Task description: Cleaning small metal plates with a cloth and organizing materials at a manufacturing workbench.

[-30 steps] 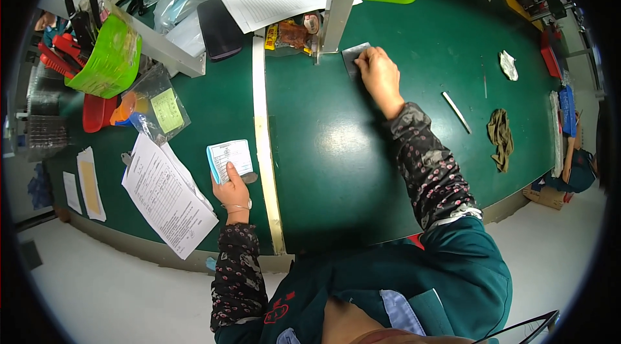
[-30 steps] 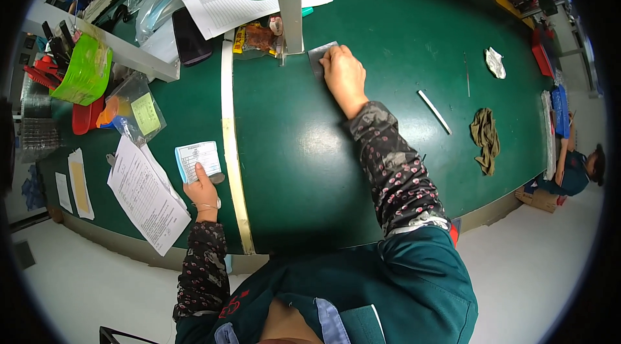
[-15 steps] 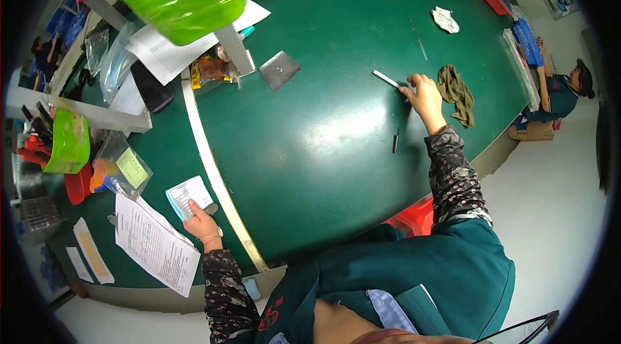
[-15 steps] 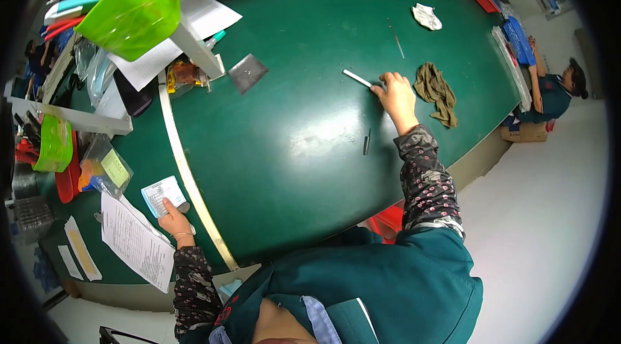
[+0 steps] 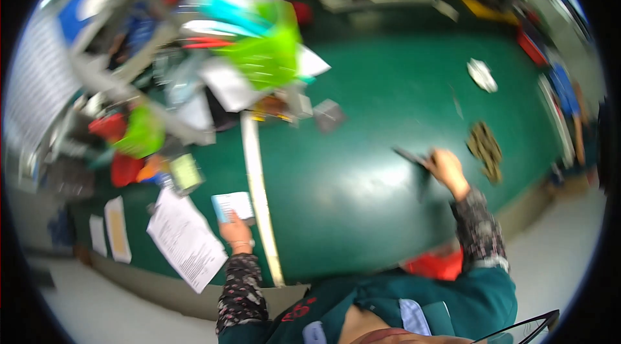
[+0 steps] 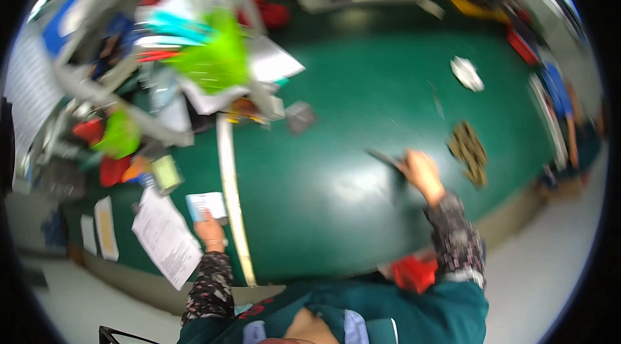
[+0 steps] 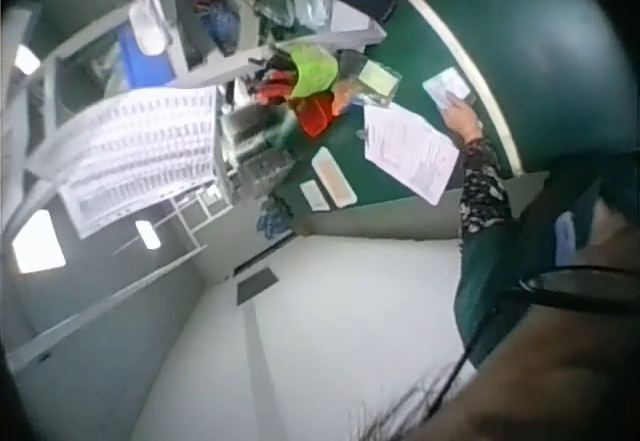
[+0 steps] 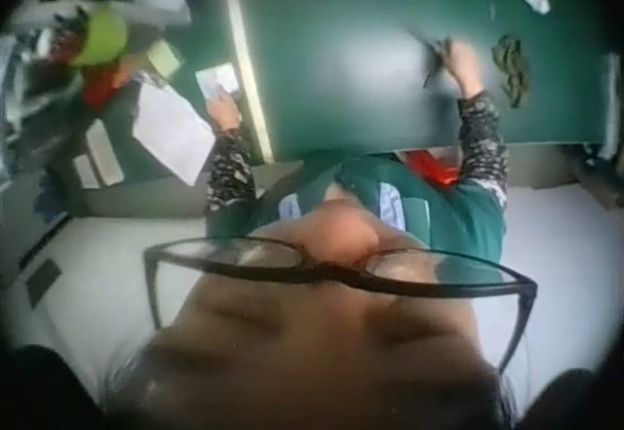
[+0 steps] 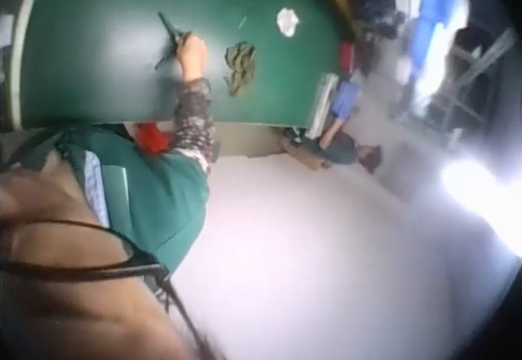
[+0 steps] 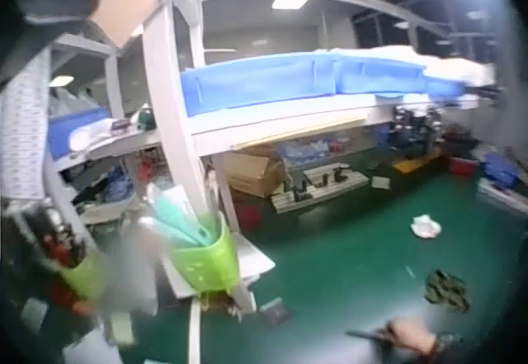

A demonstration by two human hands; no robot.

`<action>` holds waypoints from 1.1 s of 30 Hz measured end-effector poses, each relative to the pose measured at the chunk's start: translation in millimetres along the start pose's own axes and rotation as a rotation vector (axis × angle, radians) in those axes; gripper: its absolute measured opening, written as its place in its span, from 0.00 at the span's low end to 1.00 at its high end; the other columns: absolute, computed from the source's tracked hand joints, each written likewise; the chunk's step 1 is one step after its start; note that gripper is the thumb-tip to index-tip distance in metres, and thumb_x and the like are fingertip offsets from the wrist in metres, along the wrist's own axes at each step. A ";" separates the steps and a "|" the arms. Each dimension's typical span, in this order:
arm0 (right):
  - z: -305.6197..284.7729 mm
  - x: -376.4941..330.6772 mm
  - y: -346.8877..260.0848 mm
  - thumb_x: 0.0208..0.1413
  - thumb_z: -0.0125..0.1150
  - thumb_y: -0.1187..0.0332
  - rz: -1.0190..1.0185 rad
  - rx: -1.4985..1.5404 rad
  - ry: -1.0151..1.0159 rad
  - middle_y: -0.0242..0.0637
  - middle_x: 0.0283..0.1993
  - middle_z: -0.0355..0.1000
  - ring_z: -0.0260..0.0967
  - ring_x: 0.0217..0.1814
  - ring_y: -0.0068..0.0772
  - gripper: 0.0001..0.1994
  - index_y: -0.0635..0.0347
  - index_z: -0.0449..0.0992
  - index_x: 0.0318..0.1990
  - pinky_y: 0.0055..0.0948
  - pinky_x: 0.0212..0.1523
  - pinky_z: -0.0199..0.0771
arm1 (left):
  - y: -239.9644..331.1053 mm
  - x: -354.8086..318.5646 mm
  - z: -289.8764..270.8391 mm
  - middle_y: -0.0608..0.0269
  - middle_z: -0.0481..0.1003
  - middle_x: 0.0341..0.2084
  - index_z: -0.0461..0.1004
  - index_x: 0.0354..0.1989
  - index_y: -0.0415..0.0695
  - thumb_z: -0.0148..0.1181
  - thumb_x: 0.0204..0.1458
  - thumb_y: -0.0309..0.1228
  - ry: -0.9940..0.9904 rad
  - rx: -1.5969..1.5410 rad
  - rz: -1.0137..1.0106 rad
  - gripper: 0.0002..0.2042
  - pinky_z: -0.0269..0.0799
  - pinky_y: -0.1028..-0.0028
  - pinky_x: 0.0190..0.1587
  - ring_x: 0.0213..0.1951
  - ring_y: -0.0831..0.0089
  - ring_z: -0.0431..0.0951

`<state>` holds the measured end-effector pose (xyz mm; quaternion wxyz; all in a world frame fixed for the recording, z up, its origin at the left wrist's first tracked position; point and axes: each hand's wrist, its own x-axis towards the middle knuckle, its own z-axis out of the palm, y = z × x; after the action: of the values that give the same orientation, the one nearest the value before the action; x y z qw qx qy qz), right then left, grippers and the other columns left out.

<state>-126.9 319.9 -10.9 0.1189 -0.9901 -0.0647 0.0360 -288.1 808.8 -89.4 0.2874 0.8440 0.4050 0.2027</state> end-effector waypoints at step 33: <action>-149.6 54.7 -529.5 0.44 0.56 0.63 -0.863 0.642 0.516 0.39 0.25 0.71 0.69 0.32 0.43 0.09 0.58 0.73 0.30 0.38 0.32 0.66 | 25.1 -20.3 -21.1 0.53 0.68 0.26 0.68 0.23 0.38 0.46 0.49 0.37 -0.024 -0.066 0.207 0.14 0.67 0.62 0.30 0.29 0.54 0.70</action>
<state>-123.1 803.0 258.2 0.4279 -0.7656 -0.4163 -0.2396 -298.0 786.6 -59.5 0.2974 0.8738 0.3051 0.2345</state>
